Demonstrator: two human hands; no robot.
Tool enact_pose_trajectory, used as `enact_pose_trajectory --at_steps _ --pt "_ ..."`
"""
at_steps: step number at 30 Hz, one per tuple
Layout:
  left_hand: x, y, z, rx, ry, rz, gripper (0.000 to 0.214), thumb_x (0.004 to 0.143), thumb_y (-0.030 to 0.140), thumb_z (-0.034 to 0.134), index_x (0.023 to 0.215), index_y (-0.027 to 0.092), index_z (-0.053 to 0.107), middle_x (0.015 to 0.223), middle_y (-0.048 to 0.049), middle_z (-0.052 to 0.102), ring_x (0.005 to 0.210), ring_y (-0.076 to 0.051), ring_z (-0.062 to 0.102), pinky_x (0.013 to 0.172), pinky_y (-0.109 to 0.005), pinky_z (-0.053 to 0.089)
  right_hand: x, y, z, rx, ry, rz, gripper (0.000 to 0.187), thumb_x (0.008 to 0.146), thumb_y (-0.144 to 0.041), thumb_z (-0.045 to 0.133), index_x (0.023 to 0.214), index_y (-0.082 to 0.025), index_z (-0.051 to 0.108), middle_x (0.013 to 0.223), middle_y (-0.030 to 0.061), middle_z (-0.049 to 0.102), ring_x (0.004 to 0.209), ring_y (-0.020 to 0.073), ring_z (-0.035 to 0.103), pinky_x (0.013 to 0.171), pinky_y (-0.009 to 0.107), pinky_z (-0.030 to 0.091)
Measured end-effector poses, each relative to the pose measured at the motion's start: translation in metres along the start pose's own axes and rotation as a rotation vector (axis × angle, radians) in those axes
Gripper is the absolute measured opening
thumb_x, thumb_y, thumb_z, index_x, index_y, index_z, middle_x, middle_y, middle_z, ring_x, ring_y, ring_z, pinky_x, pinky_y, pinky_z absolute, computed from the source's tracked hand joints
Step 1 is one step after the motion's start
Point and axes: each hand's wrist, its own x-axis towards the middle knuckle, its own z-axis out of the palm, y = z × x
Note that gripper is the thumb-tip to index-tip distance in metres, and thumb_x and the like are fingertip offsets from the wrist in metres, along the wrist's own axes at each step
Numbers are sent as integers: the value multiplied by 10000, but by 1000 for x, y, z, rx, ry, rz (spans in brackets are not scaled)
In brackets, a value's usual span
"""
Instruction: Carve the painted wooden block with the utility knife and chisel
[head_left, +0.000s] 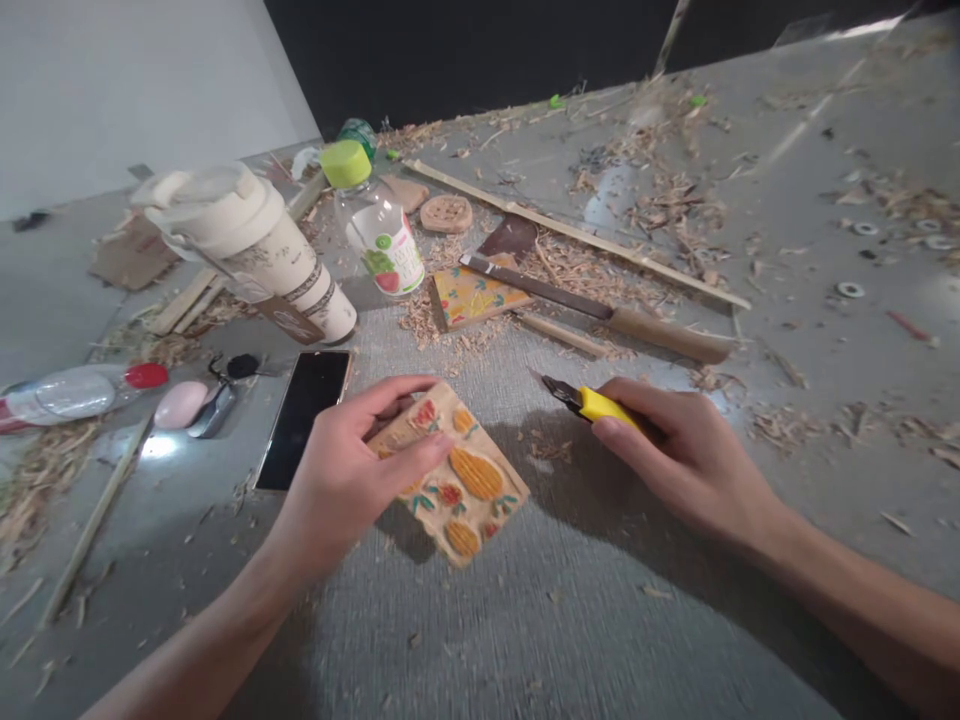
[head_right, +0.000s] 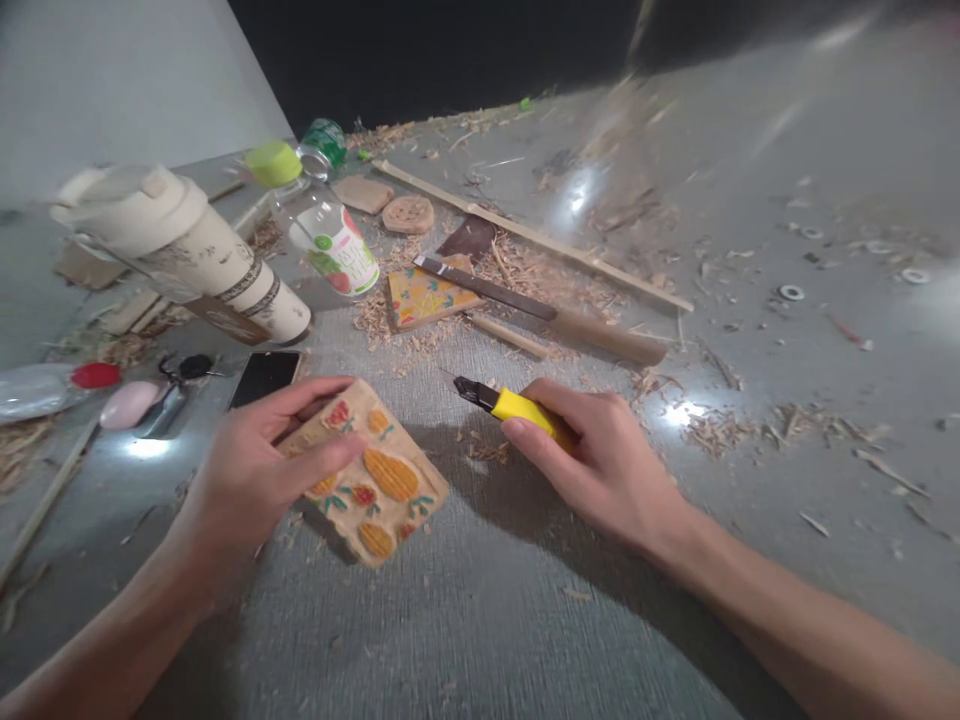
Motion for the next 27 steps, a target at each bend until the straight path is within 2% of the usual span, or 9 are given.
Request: enact_pose_trajectory --at_steps 4,9,12,16,20,27 --pt "-4 -6 10 -106 -92 -57 367 851 283 859 1191 274 722 914 35 787 773 -154 769 653 -206 618 -5 4 2 -9 -32 -68 492 1095 -609 521 772 -240 558 597 -53 455 516 114 398 481 304 285" --pt "-5 -14 12 -24 -95 0 240 827 284 885 1032 248 765 915 20 800 811 -153 758 675 -194 604 -8 3 5 -97 -76 -97 618 1173 -537 302 666 -242 494 510 -42 445 433 106 400 481 320 286" --pt "-6 -14 13 0 -114 38 209 818 291 891 1005 257 805 895 26 795 804 -154 744 674 -198 596 -8 -1 6 -174 -47 -130 580 1173 -496 324 685 -248 515 515 -30 513 432 116 447 492 328 304" --pt "-7 -13 15 0 -155 24 196 810 302 891 1000 278 846 882 32 801 776 -152 732 642 -192 579 -9 -4 5 -217 -11 -173 543 1161 -474 353 685 -262 505 540 -14 521 451 134 446 512 348 304" --pt "-7 -15 16 -18 -184 3 193 827 322 884 1016 294 860 892 32 812 779 -154 741 647 -188 585 -11 -4 4 -254 -33 -160 533 1149 -488 349 701 -267 534 579 14 549 486 156 471 536 371 309" --pt "-6 -15 16 -17 -168 -28 229 813 340 886 1030 279 847 905 16 811 783 -170 742 660 -212 598 -12 -1 7 -240 -42 -182 506 1158 -447 363 730 -265 563 607 14 579 520 163 501 562 376 321"
